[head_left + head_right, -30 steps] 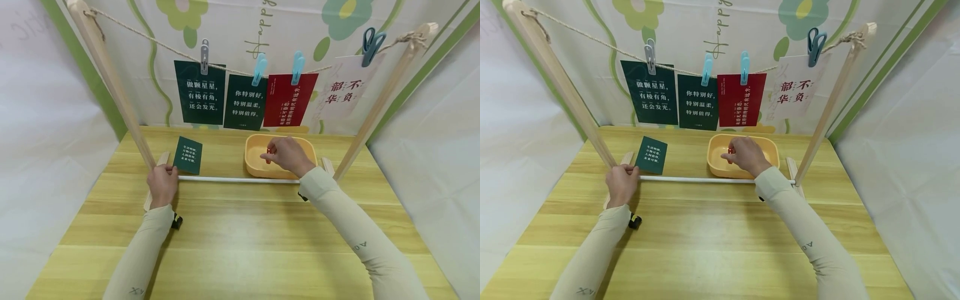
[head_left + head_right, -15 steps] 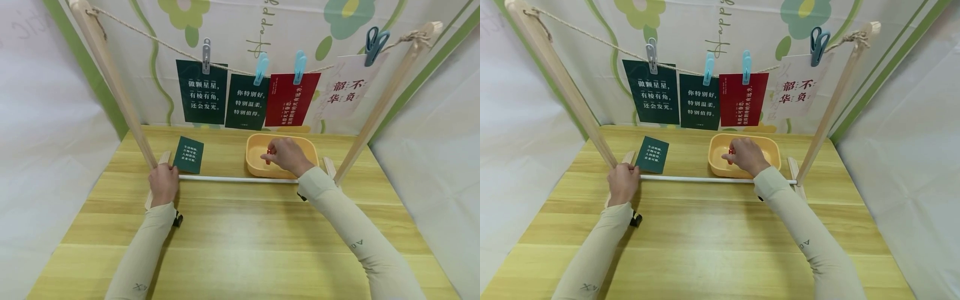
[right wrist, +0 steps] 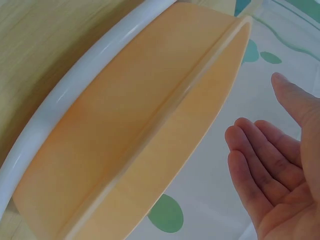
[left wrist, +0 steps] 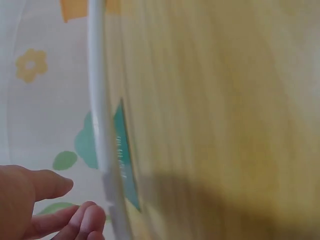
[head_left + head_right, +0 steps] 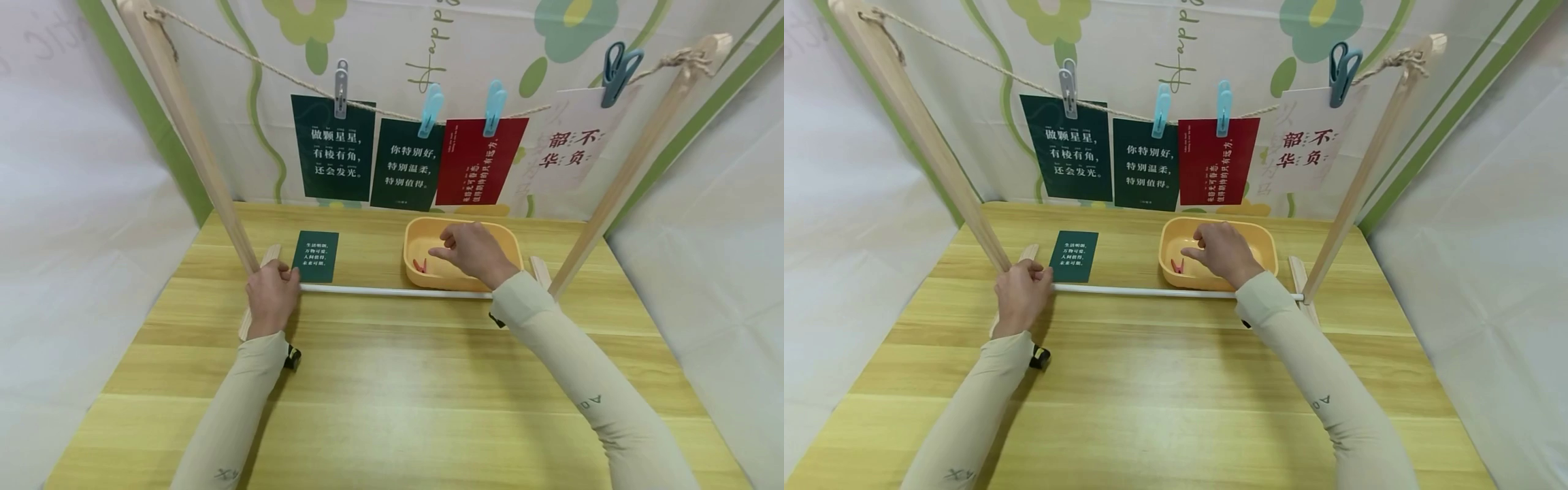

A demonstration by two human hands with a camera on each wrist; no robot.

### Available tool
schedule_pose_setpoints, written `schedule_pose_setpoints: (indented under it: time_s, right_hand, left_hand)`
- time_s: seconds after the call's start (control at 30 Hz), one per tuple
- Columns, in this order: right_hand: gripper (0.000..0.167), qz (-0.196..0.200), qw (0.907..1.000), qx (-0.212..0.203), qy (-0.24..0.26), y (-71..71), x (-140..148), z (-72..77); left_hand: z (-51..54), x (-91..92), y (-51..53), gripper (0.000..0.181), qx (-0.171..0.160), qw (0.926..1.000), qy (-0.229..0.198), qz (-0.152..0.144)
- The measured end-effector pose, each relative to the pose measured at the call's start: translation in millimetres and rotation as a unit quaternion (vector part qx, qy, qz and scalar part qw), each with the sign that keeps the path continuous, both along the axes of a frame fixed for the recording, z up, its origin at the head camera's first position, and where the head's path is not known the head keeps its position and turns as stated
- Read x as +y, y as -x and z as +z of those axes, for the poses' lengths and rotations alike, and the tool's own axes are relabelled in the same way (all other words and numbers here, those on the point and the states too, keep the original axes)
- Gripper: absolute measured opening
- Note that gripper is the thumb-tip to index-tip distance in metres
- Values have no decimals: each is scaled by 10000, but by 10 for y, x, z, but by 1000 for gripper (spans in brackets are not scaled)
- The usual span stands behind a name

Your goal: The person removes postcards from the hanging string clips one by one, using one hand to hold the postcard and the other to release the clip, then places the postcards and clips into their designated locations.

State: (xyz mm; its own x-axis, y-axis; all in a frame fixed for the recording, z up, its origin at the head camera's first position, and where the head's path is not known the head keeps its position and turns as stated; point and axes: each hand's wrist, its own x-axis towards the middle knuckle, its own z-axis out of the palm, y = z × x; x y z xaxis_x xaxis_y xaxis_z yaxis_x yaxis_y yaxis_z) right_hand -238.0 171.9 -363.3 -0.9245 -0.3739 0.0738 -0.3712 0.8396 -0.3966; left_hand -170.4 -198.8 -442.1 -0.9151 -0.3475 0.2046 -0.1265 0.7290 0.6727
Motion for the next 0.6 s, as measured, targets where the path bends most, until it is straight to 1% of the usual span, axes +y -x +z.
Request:
schedule_pose_setpoints:
  time_s: [0.1, 0.3, 0.43, 0.6]
  right_hand:
    - [43, 36, 10000, -71, 33, -13, -3, 20]
    - [44, 56, 9999, -107, 106, -56, -20, 79]
    - [44, 50, 9998, -115, 122, -76, -34, 114]
    - [44, 74, 9998, -150, 143, -110, -57, 154]
  left_hand:
    - [41, 12, -7, 29, 149, 9998, 30, -106]
    - [134, 29, -26, 28, 371, 9989, -56, -281]
    - [176, 33, -40, 29, 408, 9986, -88, -326]
    - [217, 42, -48, 30, 368, 9986, -105, -369]
